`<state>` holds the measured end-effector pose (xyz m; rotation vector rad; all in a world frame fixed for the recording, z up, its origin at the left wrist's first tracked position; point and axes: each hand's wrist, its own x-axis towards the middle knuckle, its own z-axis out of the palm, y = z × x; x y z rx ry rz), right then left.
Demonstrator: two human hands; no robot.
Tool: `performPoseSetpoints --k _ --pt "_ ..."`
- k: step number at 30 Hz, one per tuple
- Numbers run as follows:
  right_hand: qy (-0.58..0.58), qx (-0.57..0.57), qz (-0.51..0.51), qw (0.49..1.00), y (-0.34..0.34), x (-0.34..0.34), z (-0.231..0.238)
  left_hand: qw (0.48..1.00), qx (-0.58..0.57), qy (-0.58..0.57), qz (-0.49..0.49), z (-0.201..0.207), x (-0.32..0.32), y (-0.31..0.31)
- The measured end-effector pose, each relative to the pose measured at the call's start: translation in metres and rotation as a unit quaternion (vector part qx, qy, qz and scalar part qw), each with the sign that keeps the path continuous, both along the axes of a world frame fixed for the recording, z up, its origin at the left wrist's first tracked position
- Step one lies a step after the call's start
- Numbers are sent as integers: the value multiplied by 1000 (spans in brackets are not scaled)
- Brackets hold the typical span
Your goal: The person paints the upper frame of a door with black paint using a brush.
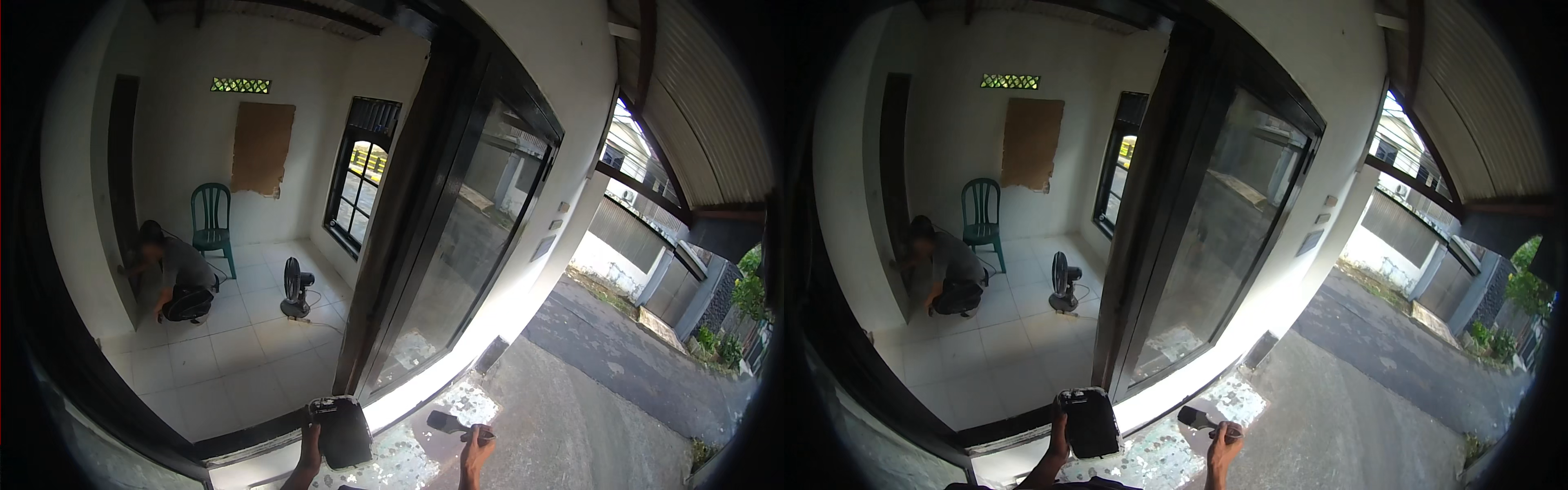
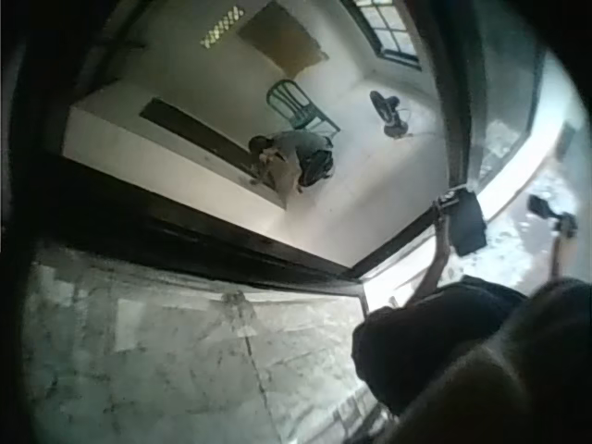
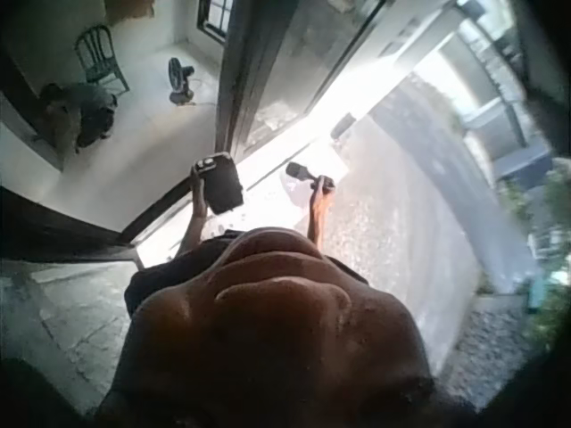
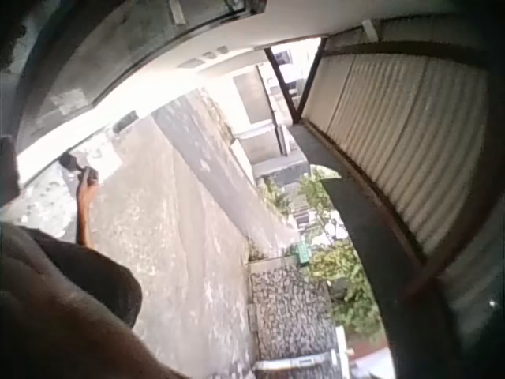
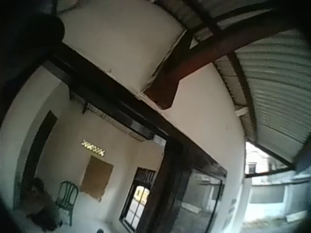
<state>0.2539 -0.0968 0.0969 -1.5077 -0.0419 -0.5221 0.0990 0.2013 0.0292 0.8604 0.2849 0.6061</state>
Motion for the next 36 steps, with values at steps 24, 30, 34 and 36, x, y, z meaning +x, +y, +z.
performPoseSetpoints --k 24,30,34,36 --pt "-769 -495 -91 393 247 9 491 986 -36 -78 145 -47 -69 65" --pt "-738 -544 -87 388 260 34 523 974 -59 -8 219 -28 -86 67" --pt "-731 -537 -92 412 263 40 514 961 -87 15 262 -30 -90 66" --pt "-742 -538 -83 393 259 39 508 963 -90 18 255 -23 -86 76"
